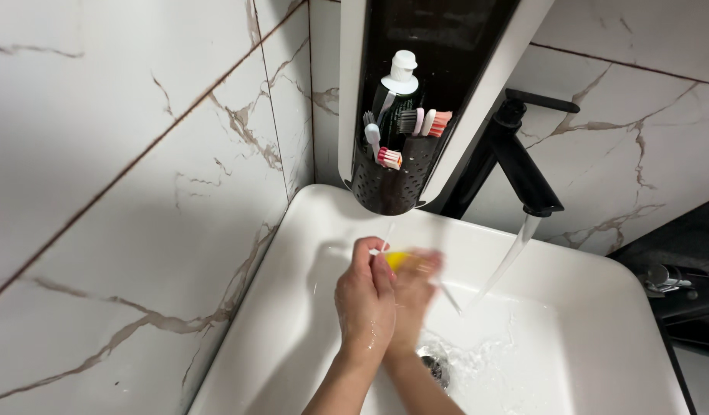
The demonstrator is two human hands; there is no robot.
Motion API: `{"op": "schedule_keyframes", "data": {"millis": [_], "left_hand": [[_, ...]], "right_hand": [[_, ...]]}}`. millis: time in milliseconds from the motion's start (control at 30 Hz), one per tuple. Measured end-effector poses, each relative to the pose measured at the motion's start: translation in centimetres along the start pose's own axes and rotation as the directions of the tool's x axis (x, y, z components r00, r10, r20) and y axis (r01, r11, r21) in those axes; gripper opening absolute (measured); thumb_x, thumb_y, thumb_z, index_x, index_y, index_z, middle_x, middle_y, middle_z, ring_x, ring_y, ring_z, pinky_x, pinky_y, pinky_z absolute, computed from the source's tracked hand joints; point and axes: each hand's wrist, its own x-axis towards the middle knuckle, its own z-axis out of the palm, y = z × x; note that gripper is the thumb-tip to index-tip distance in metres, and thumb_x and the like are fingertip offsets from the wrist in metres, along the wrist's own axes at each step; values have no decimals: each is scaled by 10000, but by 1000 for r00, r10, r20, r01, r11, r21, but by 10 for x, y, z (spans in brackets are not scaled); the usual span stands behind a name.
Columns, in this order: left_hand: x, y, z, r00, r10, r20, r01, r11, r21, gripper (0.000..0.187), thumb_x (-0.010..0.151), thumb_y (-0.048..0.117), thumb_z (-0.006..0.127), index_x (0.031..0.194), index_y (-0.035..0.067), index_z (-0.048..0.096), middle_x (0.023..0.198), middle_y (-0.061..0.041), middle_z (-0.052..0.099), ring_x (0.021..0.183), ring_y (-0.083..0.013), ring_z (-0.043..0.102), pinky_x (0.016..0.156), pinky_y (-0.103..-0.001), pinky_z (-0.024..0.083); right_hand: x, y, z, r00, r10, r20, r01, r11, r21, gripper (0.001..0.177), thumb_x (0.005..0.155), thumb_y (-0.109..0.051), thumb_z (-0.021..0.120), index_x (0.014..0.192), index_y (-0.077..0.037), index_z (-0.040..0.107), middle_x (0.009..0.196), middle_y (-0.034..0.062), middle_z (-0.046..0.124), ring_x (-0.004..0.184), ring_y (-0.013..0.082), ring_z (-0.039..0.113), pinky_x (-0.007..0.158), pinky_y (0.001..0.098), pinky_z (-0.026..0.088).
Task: The person cleans a white bathroom sink using a yellow sponge and a cotton swab. They scrub the basin and drain area, rinse the sponge under running water, and repeatedly use the cotton swab to clean the drain opening.
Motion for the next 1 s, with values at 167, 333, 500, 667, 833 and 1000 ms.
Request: {"op": "schedule_keyframes", "data": {"millis": [167,333,500,667,833,1000], "left_hand": [[-3,-7,-2,979,200,-39,-200,980,-8,123,1003,163,534,1102,146,606,718,-37,699,662,-222,716,723,-387,535],[-10,-7,2,989,20,148,-34,995,90,128,1017,182,523,1110,197,608,746,-15,725,714,-216,714,688,-400,527],[-14,-14,12,985,89,146,-102,991,89,100,1021,174,523,1088,183,598,741,-28,742,715,-222,727,696,-386,532],[-24,-26,20,974,48,220,-83,985,152,105,1015,169,517,1083,187,596,765,-8,736,714,-211,718,687,-383,535],[-41,-32,24,888,43,457,-147,970,195,113,984,157,543,1052,199,623,781,8,761,750,-180,727,731,-361,548],[-60,-26,31,807,16,590,-174,962,211,110,993,183,543,1056,211,628,803,13,757,769,-180,719,738,-366,557]], "right_hand": [[-31,-8,-15,813,-143,564,3,970,241,529,931,-236,654,1411,-89,485,1338,148,586,1252,308,525,1088,449,388],[-50,13,-85,492,-719,491,673,671,309,527,807,-32,602,1334,-22,606,1263,174,666,1266,359,552,1131,494,366],[30,40,-134,908,-100,406,40,987,154,368,846,-87,683,1211,-56,649,1157,93,697,1094,266,657,951,345,526],[20,80,-197,907,-156,392,251,946,-205,439,792,-22,671,1215,-114,746,1129,129,647,1038,276,608,944,340,508],[-43,101,-202,535,368,760,-841,142,523,221,830,29,433,906,96,629,1066,310,701,986,362,680,900,452,567],[-96,96,-210,582,-414,700,103,891,441,348,675,-15,847,1002,-128,886,963,68,735,899,207,714,879,365,531]]}}
